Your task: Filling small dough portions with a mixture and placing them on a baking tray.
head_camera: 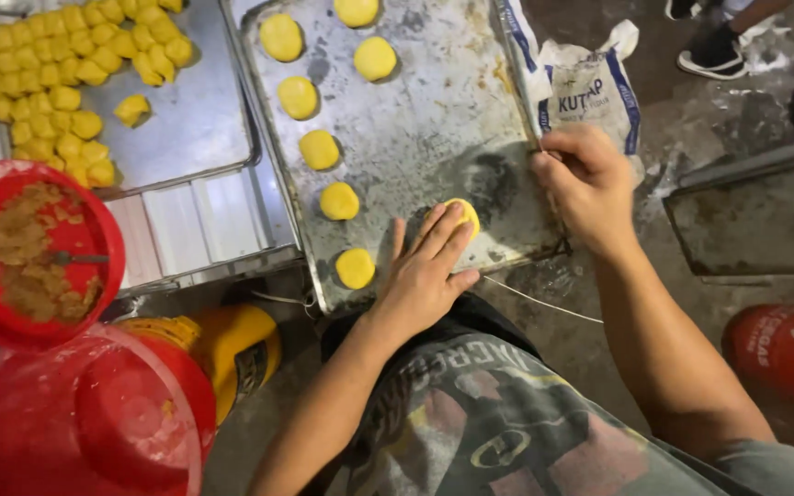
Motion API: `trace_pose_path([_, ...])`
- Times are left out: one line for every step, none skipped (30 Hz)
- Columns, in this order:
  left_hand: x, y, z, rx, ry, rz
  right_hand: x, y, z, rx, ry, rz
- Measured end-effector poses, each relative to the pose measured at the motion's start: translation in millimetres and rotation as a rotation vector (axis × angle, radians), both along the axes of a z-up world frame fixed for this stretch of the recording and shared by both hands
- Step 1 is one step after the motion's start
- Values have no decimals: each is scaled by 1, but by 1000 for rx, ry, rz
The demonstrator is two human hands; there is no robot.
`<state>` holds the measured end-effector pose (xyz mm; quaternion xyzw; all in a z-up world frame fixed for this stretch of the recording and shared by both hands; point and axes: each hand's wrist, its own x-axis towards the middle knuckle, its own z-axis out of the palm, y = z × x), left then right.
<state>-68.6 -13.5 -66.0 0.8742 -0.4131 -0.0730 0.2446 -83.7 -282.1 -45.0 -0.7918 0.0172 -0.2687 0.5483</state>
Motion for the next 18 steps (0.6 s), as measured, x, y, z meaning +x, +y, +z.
trace_pose_path([-1, 1, -7, -148, -67, 47, -6, -1, 8, -237, -4, -82])
trace_pose_path([-4, 11, 1, -148, -68, 49, -15, -6, 2, -236, -5, -80])
trace_pose_path([-6, 20, 10, -398, -42, 215, -23, -11, -5, -300, 37, -128])
trace_pose_path([-6, 27, 18, -653, -22, 379, -29, -18, -10, -366, 70, -179])
trace_pose_path([-6, 53, 13, -657, -30, 376, -43, -14, -12, -367, 61, -181])
trace_pose_path([-6, 81, 8, -506, -109, 630, -52, -10, -14, -370, 189, -198])
trace_pose_path([-6, 109, 3, -348, -186, 881, -61, -5, -16, -372, 317, -215])
trace_pose_path([-6, 122, 1, -357, -197, 879, -62, 2, -12, -373, 304, -218])
trace_pose_path([-7, 134, -2, -430, 286, 973, -63, 9, -8, -313, 383, -186])
trace_pose_path([-14, 147, -4, -484, 790, 1030, -70, 16, -4, -253, 473, -148])
trace_pose_path([-16, 144, -1, -488, 790, 1032, -70, 18, 1, -256, 472, -145])
trace_pose_path([-14, 141, 1, -524, 822, 1059, -67, 19, 6, -179, 533, -180])
trace_pose_path([-13, 138, 4, -560, 854, 1085, -64, 20, 10, -101, 594, -214])
trace_pose_path([-5, 139, 8, -564, 850, 1087, -55, 19, 17, -102, 589, -211])
trace_pose_path([2, 140, 12, -625, 833, 1078, -47, 18, 24, -177, 525, -196])
trace_pose_path([8, 139, 15, -683, 823, 1064, -42, 15, 33, -255, 465, -186])
trace_pose_path([19, 136, 30, -685, 826, 1061, -33, 10, 25, -258, 466, -189])
trace_pose_path([29, 134, 45, -370, 683, 995, -23, 6, 17, -326, 400, -207])
